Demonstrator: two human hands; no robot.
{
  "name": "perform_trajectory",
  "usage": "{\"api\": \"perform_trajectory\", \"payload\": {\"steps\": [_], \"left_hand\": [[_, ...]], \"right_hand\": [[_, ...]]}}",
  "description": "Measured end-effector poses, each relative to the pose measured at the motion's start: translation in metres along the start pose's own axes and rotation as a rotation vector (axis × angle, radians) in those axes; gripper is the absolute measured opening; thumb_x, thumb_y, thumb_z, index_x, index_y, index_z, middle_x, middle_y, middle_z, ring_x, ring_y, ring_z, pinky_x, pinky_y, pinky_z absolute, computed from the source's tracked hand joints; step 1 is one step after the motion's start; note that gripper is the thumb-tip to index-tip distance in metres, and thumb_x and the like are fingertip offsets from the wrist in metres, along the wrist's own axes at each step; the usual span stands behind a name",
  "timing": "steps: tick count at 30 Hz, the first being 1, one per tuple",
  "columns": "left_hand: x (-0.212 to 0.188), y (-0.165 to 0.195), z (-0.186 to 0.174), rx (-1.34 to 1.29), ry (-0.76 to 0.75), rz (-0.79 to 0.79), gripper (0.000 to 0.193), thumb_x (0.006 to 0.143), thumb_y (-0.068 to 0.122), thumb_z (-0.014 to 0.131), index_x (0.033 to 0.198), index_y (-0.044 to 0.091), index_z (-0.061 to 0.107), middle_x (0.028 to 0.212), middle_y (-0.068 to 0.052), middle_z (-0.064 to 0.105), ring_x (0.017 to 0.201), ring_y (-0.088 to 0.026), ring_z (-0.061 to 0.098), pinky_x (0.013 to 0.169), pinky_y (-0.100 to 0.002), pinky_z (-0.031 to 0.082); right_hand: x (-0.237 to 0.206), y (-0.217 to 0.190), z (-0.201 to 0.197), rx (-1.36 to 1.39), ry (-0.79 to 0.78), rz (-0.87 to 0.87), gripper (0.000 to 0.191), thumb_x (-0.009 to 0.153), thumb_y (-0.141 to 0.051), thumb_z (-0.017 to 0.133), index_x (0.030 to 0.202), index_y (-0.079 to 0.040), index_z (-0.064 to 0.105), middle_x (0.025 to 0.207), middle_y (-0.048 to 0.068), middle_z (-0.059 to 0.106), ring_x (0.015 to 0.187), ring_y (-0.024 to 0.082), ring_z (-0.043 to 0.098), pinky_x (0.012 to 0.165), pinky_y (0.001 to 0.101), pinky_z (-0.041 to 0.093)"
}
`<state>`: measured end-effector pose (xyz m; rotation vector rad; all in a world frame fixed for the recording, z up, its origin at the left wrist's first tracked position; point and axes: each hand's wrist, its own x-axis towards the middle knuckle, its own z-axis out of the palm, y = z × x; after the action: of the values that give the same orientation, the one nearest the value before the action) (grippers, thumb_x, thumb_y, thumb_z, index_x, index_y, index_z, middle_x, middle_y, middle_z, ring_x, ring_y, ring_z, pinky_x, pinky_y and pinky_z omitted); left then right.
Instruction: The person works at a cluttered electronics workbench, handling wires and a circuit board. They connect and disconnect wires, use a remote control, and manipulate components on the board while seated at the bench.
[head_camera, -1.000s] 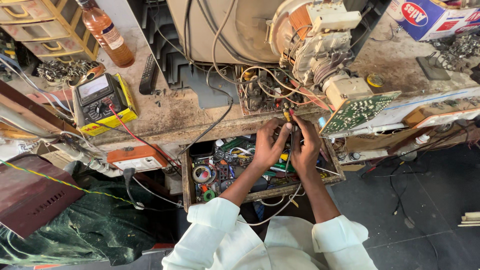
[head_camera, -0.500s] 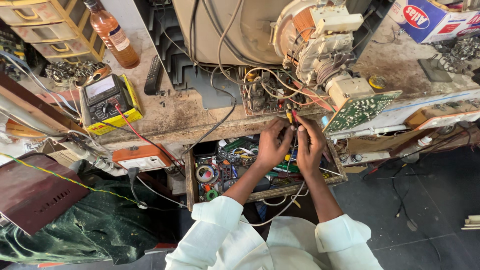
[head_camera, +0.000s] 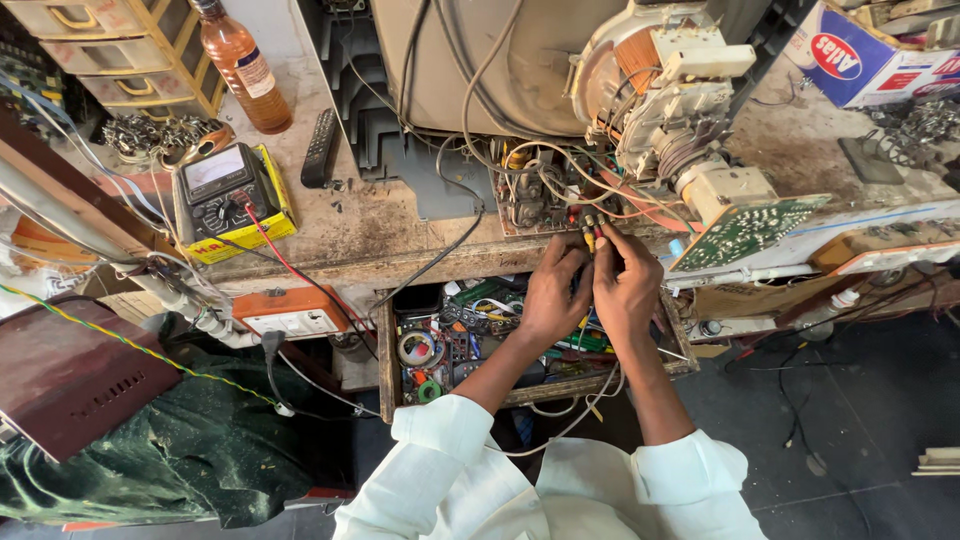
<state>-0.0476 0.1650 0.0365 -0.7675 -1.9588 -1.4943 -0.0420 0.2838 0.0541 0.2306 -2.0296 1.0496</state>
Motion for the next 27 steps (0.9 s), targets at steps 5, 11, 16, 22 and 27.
{"api": "perform_trajectory", "payload": {"steps": [5,11,16,22,27], "left_hand": [[-0.0006,0.0032,-0.0024,0.017,-0.013,0.013,0.018,0.095,0.004,0.064,0.111,-0.005,0.062,0.122,-0.020,0.056,0.108,-0.043,0.062,0.090,-0.049,0.051],[-0.0014,0.0048,-0.0025,0.053,-0.045,-0.003,0.021,0.096,0.004,0.062,0.115,-0.004,0.060,0.123,-0.022,0.054,0.107,-0.046,0.060,0.088,-0.052,0.050],[-0.0011,0.0041,-0.0030,0.057,-0.058,-0.001,0.020,0.097,0.005,0.061,0.115,-0.003,0.060,0.124,-0.022,0.054,0.107,-0.046,0.060,0.087,-0.052,0.050],[-0.0009,0.0055,-0.0037,0.058,-0.063,-0.003,0.021,0.096,0.005,0.062,0.115,-0.003,0.059,0.127,-0.022,0.054,0.108,-0.046,0.061,0.087,-0.052,0.050],[-0.0012,0.0071,-0.0051,0.050,-0.055,0.014,0.021,0.096,0.005,0.062,0.115,-0.003,0.059,0.128,-0.022,0.054,0.110,-0.046,0.060,0.088,-0.052,0.051]], "right_hand": [[0.0025,-0.0014,-0.0016,-0.044,-0.030,-0.034,0.023,0.102,-0.003,0.064,0.122,0.007,0.071,0.105,0.024,0.074,0.090,0.034,0.073,0.077,0.0414,0.055],[0.0038,-0.0002,-0.0030,-0.053,-0.066,0.023,0.025,0.102,-0.004,0.064,0.123,0.006,0.071,0.103,0.024,0.073,0.086,0.033,0.073,0.074,0.0407,0.053],[0.0027,0.0004,-0.0020,-0.047,-0.068,0.012,0.024,0.103,-0.004,0.063,0.123,0.006,0.071,0.105,0.023,0.073,0.088,0.032,0.073,0.074,0.0403,0.053],[0.0016,-0.0005,-0.0047,-0.032,-0.118,0.056,0.029,0.102,-0.001,0.059,0.129,0.005,0.068,0.104,0.024,0.071,0.081,0.032,0.070,0.069,0.0401,0.052],[0.0003,-0.0018,-0.0055,-0.033,-0.122,0.053,0.031,0.103,-0.001,0.058,0.131,0.003,0.068,0.105,0.023,0.071,0.082,0.031,0.070,0.071,0.0397,0.053]]}}
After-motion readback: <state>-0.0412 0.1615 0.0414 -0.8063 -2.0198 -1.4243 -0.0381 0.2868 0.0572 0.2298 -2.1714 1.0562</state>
